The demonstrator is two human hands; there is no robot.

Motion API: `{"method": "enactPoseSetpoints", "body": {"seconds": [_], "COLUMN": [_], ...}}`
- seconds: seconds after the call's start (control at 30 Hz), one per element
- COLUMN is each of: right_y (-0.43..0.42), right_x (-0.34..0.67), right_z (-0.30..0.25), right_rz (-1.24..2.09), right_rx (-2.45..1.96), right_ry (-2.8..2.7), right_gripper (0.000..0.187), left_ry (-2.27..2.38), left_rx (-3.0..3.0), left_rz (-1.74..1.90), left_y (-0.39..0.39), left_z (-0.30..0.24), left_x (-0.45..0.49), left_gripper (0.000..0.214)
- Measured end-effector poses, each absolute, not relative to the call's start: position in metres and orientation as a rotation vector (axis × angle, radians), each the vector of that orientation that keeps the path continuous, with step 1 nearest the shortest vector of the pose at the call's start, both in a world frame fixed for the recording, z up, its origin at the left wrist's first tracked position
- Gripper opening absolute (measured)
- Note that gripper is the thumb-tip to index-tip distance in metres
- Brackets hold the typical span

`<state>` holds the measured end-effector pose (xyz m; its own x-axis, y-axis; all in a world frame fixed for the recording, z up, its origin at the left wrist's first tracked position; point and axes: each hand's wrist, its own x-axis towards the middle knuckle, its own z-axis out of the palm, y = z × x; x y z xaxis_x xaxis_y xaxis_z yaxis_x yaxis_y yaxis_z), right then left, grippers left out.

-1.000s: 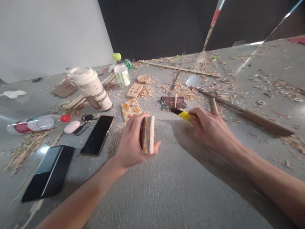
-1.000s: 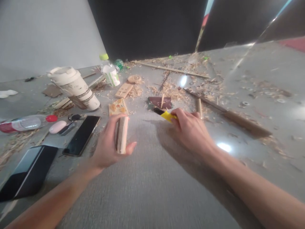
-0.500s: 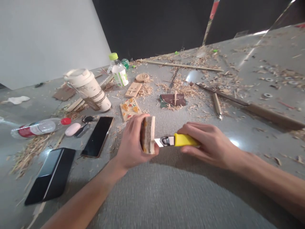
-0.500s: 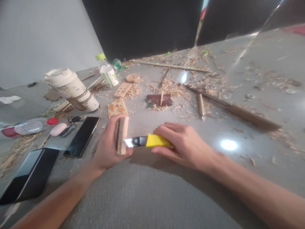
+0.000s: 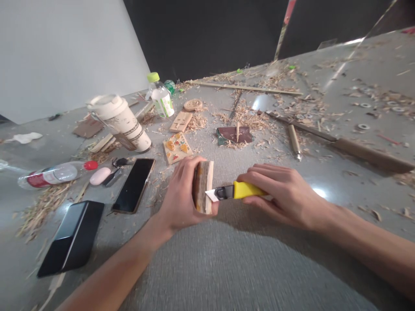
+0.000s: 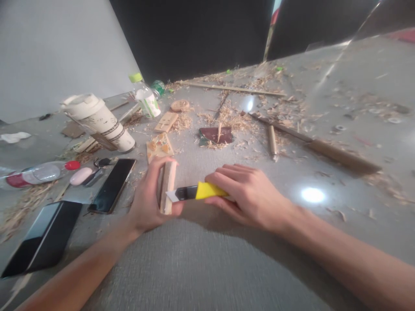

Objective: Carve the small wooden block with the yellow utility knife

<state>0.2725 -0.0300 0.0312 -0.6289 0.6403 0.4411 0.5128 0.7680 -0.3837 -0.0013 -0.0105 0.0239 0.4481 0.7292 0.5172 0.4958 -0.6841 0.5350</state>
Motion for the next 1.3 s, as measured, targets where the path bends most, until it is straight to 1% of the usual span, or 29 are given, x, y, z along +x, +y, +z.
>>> {"method": "enactPoseSetpoints", "body": {"seconds": [0.1, 0.2, 0.27, 0.4, 0.47, 0.67, 0.77, 0.9, 1.03, 1.17, 1.23, 1.3], "right_y": [-0.025, -0.021, -0.021, -0.026, -0.030, -0.035, -0.034, -0.034, -0.031, -0.018, -0.014, -0.015], "right_x": [0.280, 0.288, 0.290, 0.285, 0.280, 0.274, 0.275, 0.275, 0.280, 0.294, 0.298, 0.296], "right_z": [0.034, 0.036, 0.037, 0.037, 0.036, 0.033, 0.033, 0.033, 0.036, 0.037, 0.037, 0.037], "right_rz": [0.210, 0.121, 0.088, 0.191, 0.274, 0.392, 0.374, 0.233, 0.095, 0.110, 0.136, 0.156], "right_rx": [-1.025, -1.216, -1.259, -1.078, -0.964, -0.849, -0.849, -0.871, -1.047, -1.378, -1.429, -1.405], "right_ry": [-2.282, -2.117, -2.061, -2.178, -2.255, -2.381, -2.391, -2.388, -2.277, -1.972, -1.882, -1.899], "right_gripper": [0.025, 0.026, 0.025, 0.022, 0.024, 0.025, 0.027, 0.031, 0.030, 0.035, 0.040, 0.038], "left_ry": [1.077, 1.071, 1.068, 1.070, 1.074, 1.056, 1.065, 1.072, 1.065, 1.025, 1.031, 1.031], "left_rx": [2.415, 2.441, 2.447, 2.435, 2.427, 2.406, 2.419, 2.436, 2.404, 2.320, 2.274, 2.219], "left_rz": [1.058, 1.037, 1.031, 1.045, 1.055, 1.039, 1.040, 1.054, 1.031, 0.970, 0.964, 0.976], "left_y": [-0.016, -0.019, -0.020, -0.017, -0.016, -0.015, -0.015, -0.015, -0.019, -0.024, -0.024, -0.022], "left_z": [0.027, 0.029, 0.028, 0.025, 0.024, 0.024, 0.024, 0.026, 0.028, 0.028, 0.027, 0.025], "left_x": [0.003, 0.004, 0.004, 0.004, 0.003, 0.001, 0.001, 0.002, 0.005, 0.007, 0.005, 0.002], "left_gripper": [0.072, 0.073, 0.074, 0.072, 0.072, 0.079, 0.080, 0.079, 0.073, 0.071, 0.070, 0.072]}}
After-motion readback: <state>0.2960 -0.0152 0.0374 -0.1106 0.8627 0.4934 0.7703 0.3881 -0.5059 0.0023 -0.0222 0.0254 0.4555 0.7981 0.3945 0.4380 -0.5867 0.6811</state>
